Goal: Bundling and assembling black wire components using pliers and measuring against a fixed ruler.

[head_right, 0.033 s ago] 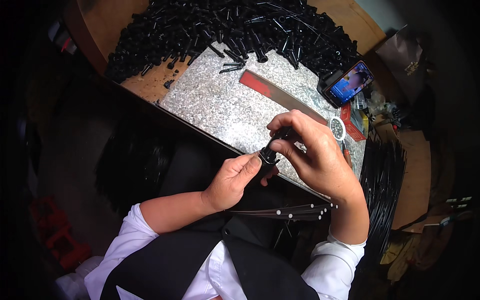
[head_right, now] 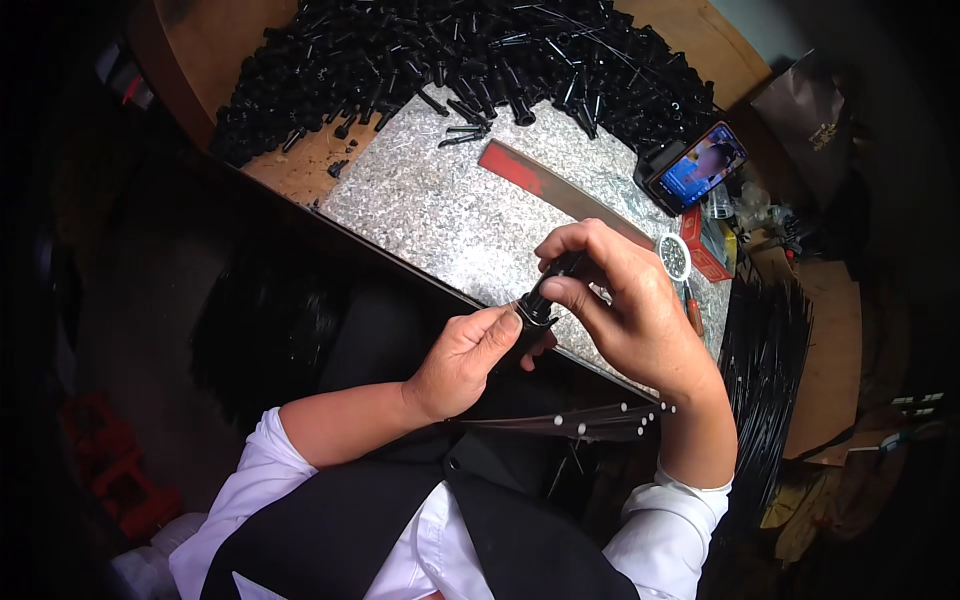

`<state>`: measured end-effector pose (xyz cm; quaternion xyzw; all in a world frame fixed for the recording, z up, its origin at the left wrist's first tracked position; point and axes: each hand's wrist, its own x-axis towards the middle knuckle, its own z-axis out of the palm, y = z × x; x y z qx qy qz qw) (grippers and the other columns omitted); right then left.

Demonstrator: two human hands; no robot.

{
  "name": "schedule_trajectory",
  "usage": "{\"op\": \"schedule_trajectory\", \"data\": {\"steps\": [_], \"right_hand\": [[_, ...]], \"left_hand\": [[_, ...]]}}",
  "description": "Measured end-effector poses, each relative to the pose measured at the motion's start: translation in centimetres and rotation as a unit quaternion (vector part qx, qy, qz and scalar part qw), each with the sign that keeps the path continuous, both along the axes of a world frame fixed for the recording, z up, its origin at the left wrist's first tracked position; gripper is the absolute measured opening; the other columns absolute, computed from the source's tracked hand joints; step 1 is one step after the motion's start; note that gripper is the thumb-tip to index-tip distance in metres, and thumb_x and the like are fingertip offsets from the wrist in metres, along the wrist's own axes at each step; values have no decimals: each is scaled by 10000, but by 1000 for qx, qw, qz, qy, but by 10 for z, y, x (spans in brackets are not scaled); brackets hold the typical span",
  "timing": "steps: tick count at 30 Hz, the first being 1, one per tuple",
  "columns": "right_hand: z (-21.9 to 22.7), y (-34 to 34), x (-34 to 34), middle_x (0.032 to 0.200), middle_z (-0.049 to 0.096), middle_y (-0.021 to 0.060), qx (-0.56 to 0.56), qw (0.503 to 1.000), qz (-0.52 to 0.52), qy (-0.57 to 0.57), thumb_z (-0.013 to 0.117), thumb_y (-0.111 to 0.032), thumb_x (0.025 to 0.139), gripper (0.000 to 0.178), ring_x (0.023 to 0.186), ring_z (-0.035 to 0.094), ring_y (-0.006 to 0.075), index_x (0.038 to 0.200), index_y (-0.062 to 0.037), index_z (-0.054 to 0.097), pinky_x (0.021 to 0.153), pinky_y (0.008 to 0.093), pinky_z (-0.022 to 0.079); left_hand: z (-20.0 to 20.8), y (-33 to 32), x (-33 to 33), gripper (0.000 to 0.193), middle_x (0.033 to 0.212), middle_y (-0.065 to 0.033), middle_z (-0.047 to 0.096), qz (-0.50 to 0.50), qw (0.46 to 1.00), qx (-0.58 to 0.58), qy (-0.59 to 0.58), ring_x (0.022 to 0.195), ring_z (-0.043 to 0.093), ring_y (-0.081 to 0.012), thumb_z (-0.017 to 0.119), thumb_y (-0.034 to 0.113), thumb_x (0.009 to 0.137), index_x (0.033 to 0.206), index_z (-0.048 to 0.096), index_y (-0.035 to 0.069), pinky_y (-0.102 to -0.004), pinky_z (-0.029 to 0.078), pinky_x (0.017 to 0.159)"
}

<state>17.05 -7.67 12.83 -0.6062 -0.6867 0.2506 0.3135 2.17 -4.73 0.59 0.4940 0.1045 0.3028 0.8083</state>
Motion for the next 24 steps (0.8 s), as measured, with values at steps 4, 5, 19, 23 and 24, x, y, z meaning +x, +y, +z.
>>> {"op": "schedule_trajectory", "data": {"steps": [4, 5, 19, 23, 24], "right_hand": [[-10, -4, 4, 955, 572, 49, -67, 983, -76, 153, 627, -30, 857, 188, 890, 558, 113, 1015, 8, 533, 788, 247, 457], [-12, -5, 4, 956, 573, 48, -64, 980, -78, 169, 626, -38, 860, 191, 890, 556, 109, 1020, 3, 529, 789, 242, 453], [-41, -26, 3, 916, 612, 84, -36, 997, -61, -23, 780, -152, 732, 371, 857, 595, 187, 1032, -15, 610, 806, 324, 469], [-41, -28, 4, 868, 611, 90, -77, 992, -79, 55, 756, -141, 756, 256, 838, 601, 181, 922, -12, 609, 747, 325, 472], [-41, -27, 5, 868, 611, 90, -74, 992, -80, 56, 756, -141, 756, 256, 838, 601, 181, 922, -12, 609, 747, 325, 472]], "left_hand": [[-5, 1, 4, 395, 955, -73, 622, -15, 999, -35, -12, 853, 562, -102, 380, 298, 1009, 1074, 578, -38, -257, 473, 746], [-5, 1, 4, 396, 966, -75, 620, -18, 999, -44, -15, 868, 565, -106, 381, 304, 1008, 1079, 576, -33, -260, 475, 748], [-4, 2, 4, 340, 928, -42, 603, -28, 985, -167, -43, 835, 557, -100, 409, 253, 1005, 1118, 576, -21, -256, 458, 745], [-12, 4, 4, 336, 923, -41, 597, -55, 986, -143, -69, 840, 546, -110, 398, 247, 1008, 1106, 579, -18, -267, 455, 737], [-12, 4, 5, 335, 927, -42, 595, -60, 987, -128, -77, 846, 544, -115, 394, 247, 1009, 1104, 578, -17, -270, 454, 734]]}}
